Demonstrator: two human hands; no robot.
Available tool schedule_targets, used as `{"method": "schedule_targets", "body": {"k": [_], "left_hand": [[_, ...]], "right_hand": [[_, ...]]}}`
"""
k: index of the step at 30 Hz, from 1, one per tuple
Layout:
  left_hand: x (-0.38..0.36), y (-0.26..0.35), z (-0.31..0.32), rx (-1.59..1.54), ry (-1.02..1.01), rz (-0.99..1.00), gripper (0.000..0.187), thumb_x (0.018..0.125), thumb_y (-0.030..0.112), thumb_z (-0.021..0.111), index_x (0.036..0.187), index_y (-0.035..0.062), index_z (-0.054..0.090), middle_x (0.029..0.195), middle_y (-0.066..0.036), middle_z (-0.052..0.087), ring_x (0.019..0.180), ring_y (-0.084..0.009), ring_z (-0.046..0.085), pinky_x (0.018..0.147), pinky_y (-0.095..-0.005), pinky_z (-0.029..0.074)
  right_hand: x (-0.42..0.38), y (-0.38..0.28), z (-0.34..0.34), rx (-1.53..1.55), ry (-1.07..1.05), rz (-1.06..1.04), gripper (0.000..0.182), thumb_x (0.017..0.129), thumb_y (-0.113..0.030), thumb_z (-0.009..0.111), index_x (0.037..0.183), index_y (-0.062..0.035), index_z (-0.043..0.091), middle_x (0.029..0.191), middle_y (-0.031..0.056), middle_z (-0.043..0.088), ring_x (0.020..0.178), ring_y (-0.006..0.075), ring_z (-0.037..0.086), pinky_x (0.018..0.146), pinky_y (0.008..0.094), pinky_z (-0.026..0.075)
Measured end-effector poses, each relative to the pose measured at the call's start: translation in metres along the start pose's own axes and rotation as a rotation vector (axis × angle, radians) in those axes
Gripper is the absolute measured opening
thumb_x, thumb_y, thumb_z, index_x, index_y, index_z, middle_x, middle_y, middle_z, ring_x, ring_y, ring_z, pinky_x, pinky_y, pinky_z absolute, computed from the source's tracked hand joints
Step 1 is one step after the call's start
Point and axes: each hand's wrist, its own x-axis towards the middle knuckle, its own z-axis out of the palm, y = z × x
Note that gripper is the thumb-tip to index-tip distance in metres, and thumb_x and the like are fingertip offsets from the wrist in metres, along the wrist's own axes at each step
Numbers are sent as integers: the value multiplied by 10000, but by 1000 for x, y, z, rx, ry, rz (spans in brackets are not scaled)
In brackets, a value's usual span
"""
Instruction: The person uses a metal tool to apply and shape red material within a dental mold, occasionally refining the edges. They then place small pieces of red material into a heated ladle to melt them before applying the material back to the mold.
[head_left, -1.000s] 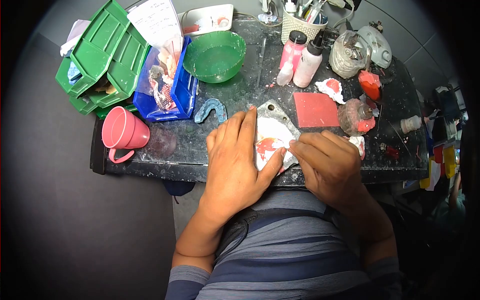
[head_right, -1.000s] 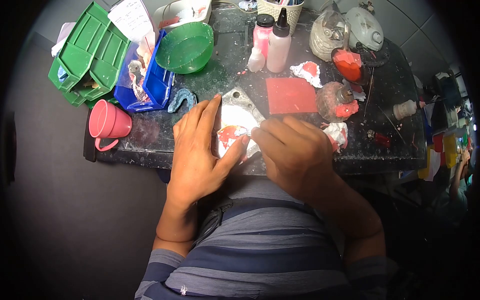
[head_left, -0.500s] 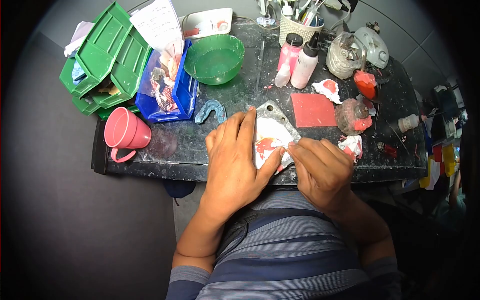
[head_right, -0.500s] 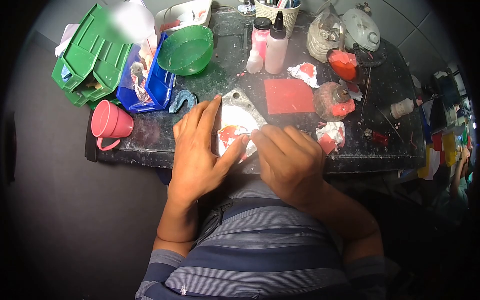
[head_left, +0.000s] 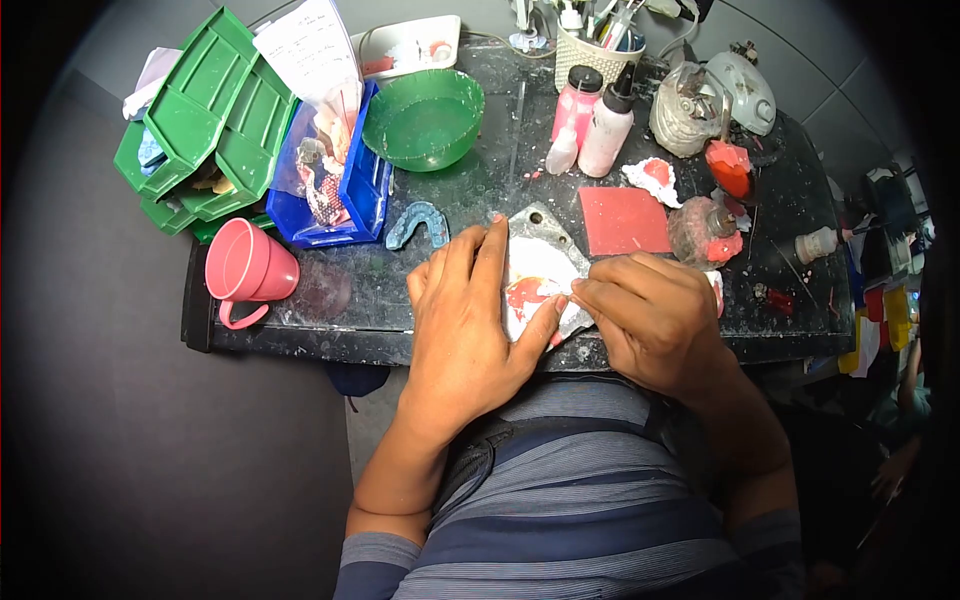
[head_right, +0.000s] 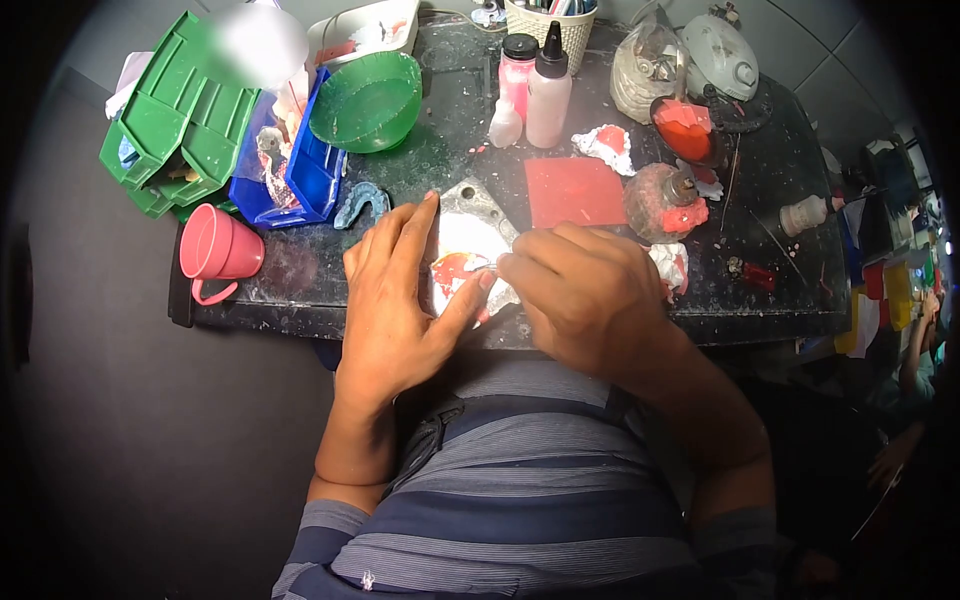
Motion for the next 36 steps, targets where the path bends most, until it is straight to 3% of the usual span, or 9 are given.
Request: {"method": "schedule_targets", "body": {"k": [9,17,30,36], "left_hand": [[0,1,0,3,19,3,847,922,412,850,1549,-79,565,1429,-281,638,1339,-423,601,1190,-511,365],[0,0,-1,-46,16,-5,841,916,413,856,1544,-72,578,1427,-274,641,1334,-418,604,1185,-505,370],[0,0,1,-54,34,-27,833,922,429,859,1534,-70,591,1400,-243,656,1307,-392,619,1167,-487,382],[1,2,2,-45,44,-36,824,929,433,857,1526,-70,596,1387,-235,657,1298,-386,620,1157,-481,384]], "right_hand": [[6,1,-1,-16,-77,-29,214,752,-23,777,949,-76,710,837,65,616,737,265,667,620,407,536],[-7,-11,14,-78,85,24,223,750,10,755,968,-35,731,894,86,690,740,266,676,627,392,541],[-4,-20,10,-26,44,128,168,820,35,759,971,-38,762,920,101,722,785,297,704,684,409,559],[-7,-18,14,-29,147,170,140,840,22,774,964,-40,756,908,98,725,778,305,713,679,409,573]]}}
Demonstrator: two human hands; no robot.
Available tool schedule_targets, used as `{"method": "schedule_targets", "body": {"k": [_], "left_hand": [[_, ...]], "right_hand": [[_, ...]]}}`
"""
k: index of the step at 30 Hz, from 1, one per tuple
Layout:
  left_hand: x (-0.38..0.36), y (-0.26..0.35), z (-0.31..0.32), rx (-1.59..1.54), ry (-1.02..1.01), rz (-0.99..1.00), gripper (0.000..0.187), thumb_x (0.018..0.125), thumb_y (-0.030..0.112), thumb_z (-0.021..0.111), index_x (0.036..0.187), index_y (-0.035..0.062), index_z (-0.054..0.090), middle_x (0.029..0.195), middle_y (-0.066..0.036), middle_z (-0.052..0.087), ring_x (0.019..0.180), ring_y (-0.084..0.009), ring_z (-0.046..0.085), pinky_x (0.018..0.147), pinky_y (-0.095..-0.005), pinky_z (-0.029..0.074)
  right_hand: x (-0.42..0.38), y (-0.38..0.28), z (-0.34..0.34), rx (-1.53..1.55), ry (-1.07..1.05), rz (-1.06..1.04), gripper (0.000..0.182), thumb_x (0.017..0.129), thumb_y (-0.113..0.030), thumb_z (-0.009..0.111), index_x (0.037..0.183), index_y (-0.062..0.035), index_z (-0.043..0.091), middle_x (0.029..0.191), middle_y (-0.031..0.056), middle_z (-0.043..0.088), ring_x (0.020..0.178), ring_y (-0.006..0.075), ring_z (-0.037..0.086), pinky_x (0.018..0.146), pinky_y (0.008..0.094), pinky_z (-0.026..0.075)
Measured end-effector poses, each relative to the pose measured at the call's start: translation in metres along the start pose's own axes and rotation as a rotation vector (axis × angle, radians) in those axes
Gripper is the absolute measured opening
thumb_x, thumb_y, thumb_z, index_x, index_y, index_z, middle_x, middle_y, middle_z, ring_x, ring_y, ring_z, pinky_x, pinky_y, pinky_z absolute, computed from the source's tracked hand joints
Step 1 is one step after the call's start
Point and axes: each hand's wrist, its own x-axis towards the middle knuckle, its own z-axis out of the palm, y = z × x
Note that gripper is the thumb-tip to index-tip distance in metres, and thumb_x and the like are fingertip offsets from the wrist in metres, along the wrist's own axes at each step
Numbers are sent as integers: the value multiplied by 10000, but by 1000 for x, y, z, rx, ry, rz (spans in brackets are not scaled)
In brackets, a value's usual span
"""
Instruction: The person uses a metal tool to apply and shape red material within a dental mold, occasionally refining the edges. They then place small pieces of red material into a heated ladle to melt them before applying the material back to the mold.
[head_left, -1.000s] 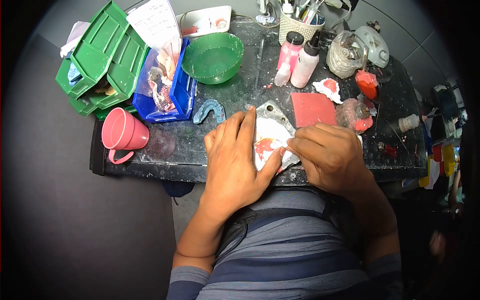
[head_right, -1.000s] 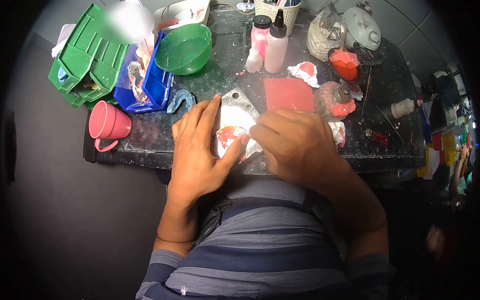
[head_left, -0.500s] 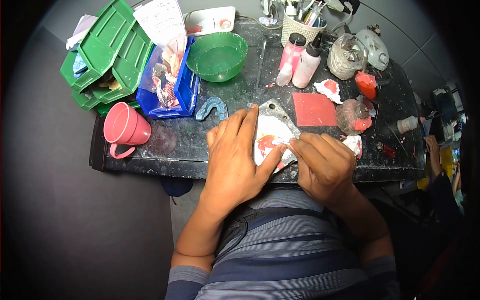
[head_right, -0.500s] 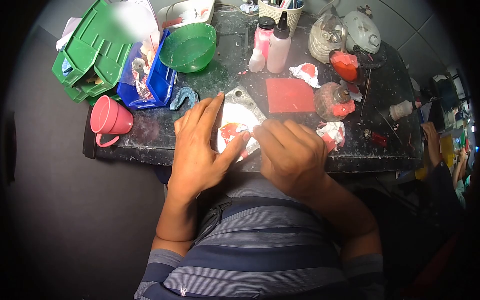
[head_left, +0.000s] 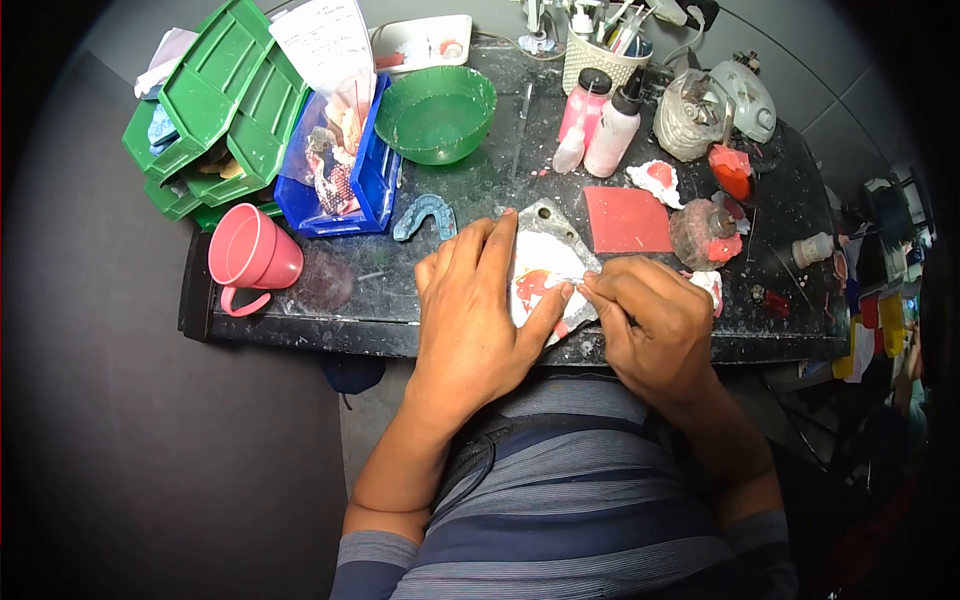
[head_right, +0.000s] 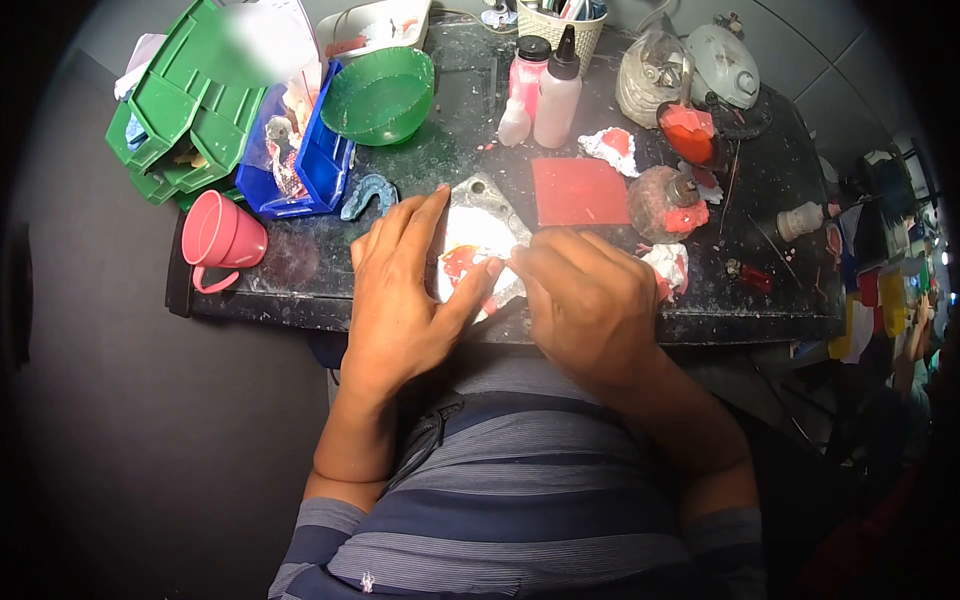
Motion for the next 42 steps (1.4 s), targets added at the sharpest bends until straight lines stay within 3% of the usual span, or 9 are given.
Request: {"method": "schedule_targets", "body": {"k": [5,12,14,21,24,29,32,35,42], "left_hand": [[-1,-1,0,26,-5,31,837,917,432,865,1530,-70,592,1391,-238,651,1296,-390,618,1159,-483,381],[1,-1,0,32,-4,42,847,899,433,868,1525,-67,593,1403,-243,653,1304,-390,619,1164,-486,379],[1,-1,0,28,-9,39,843,898,433,867,1522,-66,596,1411,-244,655,1305,-389,621,1165,-486,379],[3,-1,-1,12,-21,36,826,899,435,861,1511,-59,607,1429,-234,670,1315,-383,629,1168,-485,383],[2,-1,-1,5,-15,32,814,902,433,859,1507,-53,613,1426,-229,679,1322,-383,631,1167,-485,385],[2,-1,0,-11,-7,27,807,906,433,860,1506,-49,616,1430,-226,681,1330,-382,632,1168,-485,385],[1,-1,0,-15,-11,17,816,907,437,861,1512,-49,610,1434,-229,676,1338,-383,626,1170,-487,383],[0,-1,-1,-2,-18,25,833,907,442,861,1525,-51,600,1441,-239,664,1350,-385,614,1172,-492,379],[0,-1,-1,12,-35,33,863,909,451,862,1545,-60,584,1446,-250,650,1356,-393,598,1176,-504,372]], "right_hand": [[12,12,-13,65,-157,-93,122,829,-5,768,936,-54,737,854,86,681,757,299,691,642,422,548],[24,18,-17,25,-207,-165,149,784,-22,757,918,-82,728,820,66,636,747,285,683,630,427,534],[27,21,-20,50,-287,-175,125,800,18,807,911,-25,770,859,102,736,727,292,720,634,410,552],[28,23,-16,71,-287,-174,105,809,13,811,879,-24,742,838,106,722,696,300,704,621,413,543],[20,16,-11,-33,-223,-182,139,777,-28,762,888,-88,701,807,71,641,727,285,688,608,428,524],[6,5,-2,-49,-62,-101,133,808,53,790,910,-18,741,861,124,743,718,308,727,619,407,547],[4,1,0,-38,-23,-73,128,810,54,790,907,-12,740,859,126,741,720,310,728,623,406,551],[7,10,-3,-16,-38,-126,144,775,21,744,882,-67,706,837,79,682,710,277,687,612,399,541],[18,12,-11,-66,-135,-212,133,782,-22,763,853,-83,669,779,58,605,683,264,646,593,397,514]]}}
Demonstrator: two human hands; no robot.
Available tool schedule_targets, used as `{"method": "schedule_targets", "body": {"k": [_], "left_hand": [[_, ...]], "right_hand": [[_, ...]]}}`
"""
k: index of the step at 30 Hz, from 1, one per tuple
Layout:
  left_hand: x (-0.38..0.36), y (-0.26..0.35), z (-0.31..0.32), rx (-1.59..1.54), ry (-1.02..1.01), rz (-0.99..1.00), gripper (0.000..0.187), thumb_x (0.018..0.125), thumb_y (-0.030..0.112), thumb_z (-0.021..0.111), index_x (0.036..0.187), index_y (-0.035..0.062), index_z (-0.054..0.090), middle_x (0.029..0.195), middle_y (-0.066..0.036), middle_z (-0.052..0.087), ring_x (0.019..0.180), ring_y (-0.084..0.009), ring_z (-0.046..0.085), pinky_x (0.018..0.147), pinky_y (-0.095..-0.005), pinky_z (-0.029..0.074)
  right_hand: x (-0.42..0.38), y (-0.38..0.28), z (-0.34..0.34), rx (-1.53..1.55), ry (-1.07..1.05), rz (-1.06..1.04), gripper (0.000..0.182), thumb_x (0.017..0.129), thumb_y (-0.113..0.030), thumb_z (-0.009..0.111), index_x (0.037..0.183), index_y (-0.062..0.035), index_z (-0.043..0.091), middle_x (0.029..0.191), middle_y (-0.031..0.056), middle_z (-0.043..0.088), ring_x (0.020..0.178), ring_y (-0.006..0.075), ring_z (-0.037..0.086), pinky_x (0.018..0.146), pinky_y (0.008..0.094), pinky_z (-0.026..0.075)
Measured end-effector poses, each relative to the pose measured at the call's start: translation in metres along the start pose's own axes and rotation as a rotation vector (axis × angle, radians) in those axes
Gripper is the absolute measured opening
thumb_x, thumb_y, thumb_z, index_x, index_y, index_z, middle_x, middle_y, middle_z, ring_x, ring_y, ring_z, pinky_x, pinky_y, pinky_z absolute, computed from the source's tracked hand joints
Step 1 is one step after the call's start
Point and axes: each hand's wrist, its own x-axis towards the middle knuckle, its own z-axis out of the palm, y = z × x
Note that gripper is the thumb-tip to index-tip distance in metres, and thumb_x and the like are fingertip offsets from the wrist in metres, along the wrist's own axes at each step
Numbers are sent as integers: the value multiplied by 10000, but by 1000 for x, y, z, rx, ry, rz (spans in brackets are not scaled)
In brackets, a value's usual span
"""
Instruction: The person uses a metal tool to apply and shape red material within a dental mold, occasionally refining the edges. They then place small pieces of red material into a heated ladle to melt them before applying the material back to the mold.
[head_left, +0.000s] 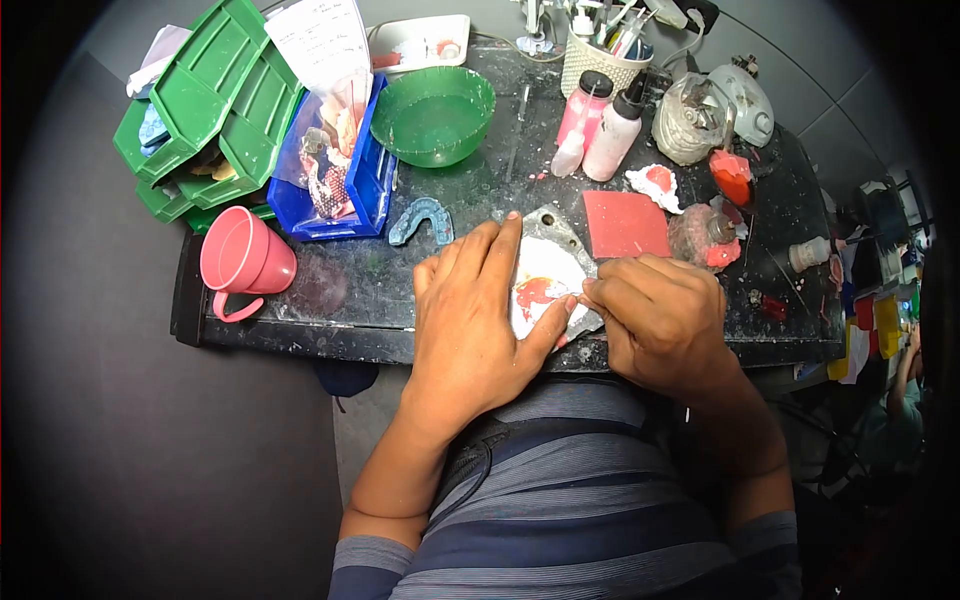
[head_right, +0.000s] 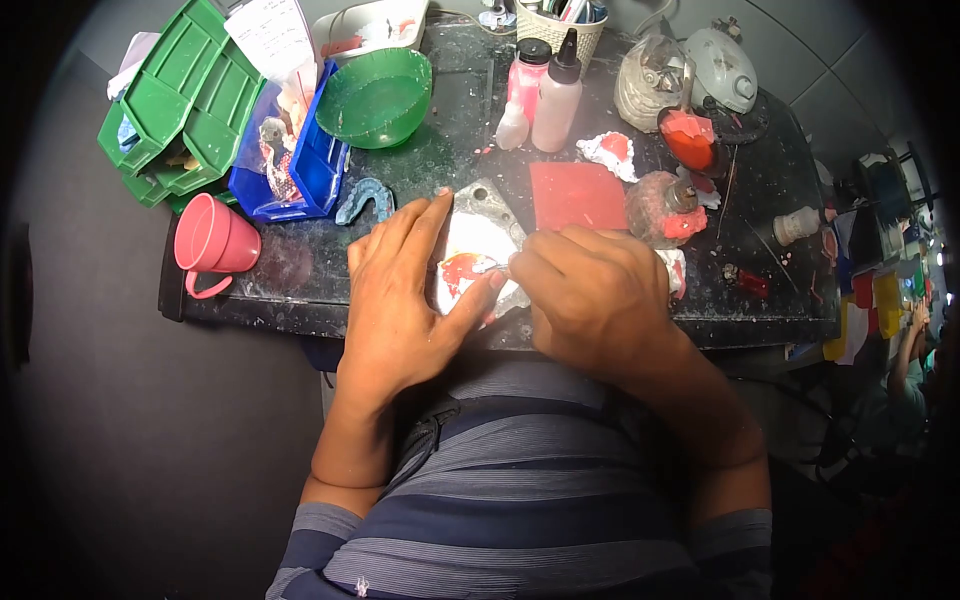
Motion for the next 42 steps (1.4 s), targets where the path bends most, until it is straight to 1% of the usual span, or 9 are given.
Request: {"method": "schedule_targets", "body": {"k": [6,14,18,23,27,30,37,40,42], "left_hand": [[0,-2,1,2,5,12,873,909,459,867,1549,-61,582,1450,-254,646,1344,-395,599,1168,-500,379],[-1,-2,2,4,18,16,864,914,457,862,1546,-63,584,1446,-248,648,1333,-397,601,1165,-495,382],[-1,-3,2,7,25,27,857,915,452,861,1544,-61,585,1438,-246,649,1331,-398,600,1162,-494,383],[0,-4,2,-2,11,32,858,911,448,862,1547,-55,583,1435,-244,649,1327,-394,600,1157,-494,385],[0,-4,2,0,18,36,860,907,446,861,1549,-54,582,1430,-238,650,1316,-388,602,1152,-491,385],[0,-4,3,-2,21,35,853,913,444,855,1550,-53,582,1423,-236,651,1307,-388,602,1149,-489,385],[-1,-5,1,4,13,40,880,887,425,864,1569,-46,567,1402,-240,651,1290,-387,606,1145,-487,387],[-3,-7,1,-69,72,55,795,858,389,871,1506,-12,643,1423,-236,648,1336,-407,596,1159,-495,376],[-4,-11,-2,-54,264,275,601,823,338,870,1334,39,772,1448,-229,651,1408,-448,563,1177,-505,362]], "right_hand": [[-4,-2,3,-46,-7,-13,138,764,-28,753,858,-81,667,784,58,604,682,248,641,596,388,504],[-13,-5,14,-107,122,13,162,780,-7,744,932,-59,728,891,81,727,672,249,659,612,366,523],[-9,3,14,-21,122,6,154,785,-6,746,927,-63,722,866,79,710,665,257,657,609,372,530],[-2,7,3,31,-11,-25,155,784,2,757,914,-67,710,806,73,662,663,267,655,601,390,533],[-7,2,10,-5,39,-4,159,782,15,767,912,-61,717,813,83,682,677,271,674,606,399,542],[-11,1,14,38,122,39,167,776,36,769,914,-50,730,842,101,717,706,279,711,616,408,558],[-13,-13,6,243,145,317,44,904,17,784,900,5,742,829,140,733,716,315,748,636,389,579],[-11,-14,0,257,134,351,47,924,17,787,904,12,745,828,147,737,725,316,755,643,384,582],[-8,-13,-4,245,131,362,45,923,24,788,909,14,746,832,149,740,732,315,759,647,382,584]]}}
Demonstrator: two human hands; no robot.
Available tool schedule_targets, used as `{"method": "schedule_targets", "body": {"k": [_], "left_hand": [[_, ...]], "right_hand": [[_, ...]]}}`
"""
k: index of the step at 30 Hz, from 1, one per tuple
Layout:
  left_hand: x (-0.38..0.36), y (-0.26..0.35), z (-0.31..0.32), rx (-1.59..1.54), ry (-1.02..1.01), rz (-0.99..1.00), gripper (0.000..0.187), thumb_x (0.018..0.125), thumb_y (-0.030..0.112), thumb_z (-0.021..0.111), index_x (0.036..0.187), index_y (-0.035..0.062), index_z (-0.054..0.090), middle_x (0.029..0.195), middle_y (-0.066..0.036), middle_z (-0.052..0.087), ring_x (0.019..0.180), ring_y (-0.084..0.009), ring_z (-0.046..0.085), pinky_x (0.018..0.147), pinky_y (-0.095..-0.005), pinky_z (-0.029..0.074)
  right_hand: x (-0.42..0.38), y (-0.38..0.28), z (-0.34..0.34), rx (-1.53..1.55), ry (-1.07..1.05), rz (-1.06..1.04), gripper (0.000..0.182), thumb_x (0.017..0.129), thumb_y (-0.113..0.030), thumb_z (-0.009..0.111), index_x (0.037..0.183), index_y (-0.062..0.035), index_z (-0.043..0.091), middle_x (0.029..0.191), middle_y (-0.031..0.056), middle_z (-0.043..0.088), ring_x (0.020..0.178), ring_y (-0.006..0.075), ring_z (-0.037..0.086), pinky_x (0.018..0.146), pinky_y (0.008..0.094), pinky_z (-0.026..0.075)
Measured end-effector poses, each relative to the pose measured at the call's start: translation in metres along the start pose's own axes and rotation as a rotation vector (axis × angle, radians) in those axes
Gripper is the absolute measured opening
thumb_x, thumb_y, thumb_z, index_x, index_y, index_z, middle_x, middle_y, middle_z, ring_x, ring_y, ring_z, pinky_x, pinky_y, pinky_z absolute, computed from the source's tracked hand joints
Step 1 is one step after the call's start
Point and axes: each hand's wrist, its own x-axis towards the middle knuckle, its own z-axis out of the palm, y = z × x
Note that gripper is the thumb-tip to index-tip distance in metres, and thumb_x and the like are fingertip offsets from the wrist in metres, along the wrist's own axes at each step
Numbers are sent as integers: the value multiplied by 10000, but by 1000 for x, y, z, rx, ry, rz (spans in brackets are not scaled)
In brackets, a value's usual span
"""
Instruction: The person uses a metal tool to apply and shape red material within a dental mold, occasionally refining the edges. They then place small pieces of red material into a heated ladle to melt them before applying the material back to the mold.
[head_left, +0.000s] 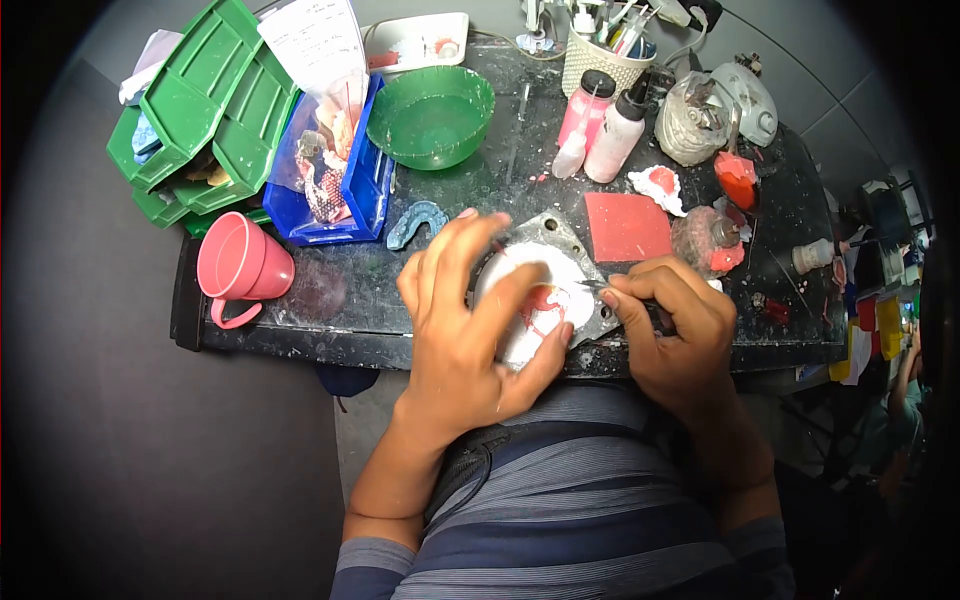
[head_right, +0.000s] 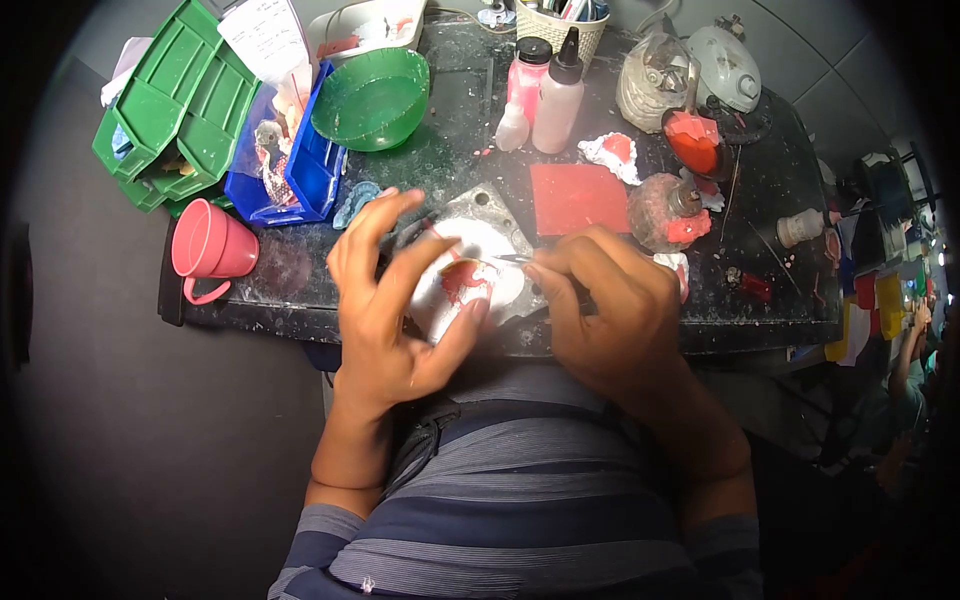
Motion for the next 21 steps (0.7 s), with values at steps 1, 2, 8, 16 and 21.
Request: {"method": "schedule_targets", "body": {"k": [1,2,8,16,21], "left_hand": [[-2,2,-5,-10,-31,20,430,792,319,853,1150,81,843,1470,-222,660,1465,-478,527,1182,-529,342],[-2,4,-8,-11,-35,19,430,792,319,853,1150,81,843,1470,-222,660,1465,-478,527,1182,-529,342],[-6,7,-9,64,-114,82,322,817,338,833,1064,132,841,1524,-183,659,1513,-439,503,1187,-606,283],[-2,-19,-17,-65,-102,41,727,749,422,815,1347,14,750,1538,-334,574,1430,-525,546,1201,-616,356],[-7,-20,-17,-89,-145,13,796,736,405,844,1393,-23,710,1532,-363,561,1378,-533,578,1172,-595,410]], "right_hand": [[2,-1,-3,-10,4,4,47,925,26,790,910,17,746,837,152,742,736,314,761,649,383,584],[3,-1,-5,-19,8,8,49,927,28,792,912,20,746,841,155,745,740,313,764,651,383,584],[1,-3,-11,-8,6,30,46,929,22,804,929,24,758,865,151,752,707,260,738,622,353,551],[-3,0,-16,-6,42,111,68,901,4,837,951,0,791,864,101,754,599,138,556,551,289,442],[-3,2,-16,-3,30,119,71,902,-8,840,957,-3,796,868,96,758,599,149,564,557,293,448]]}}
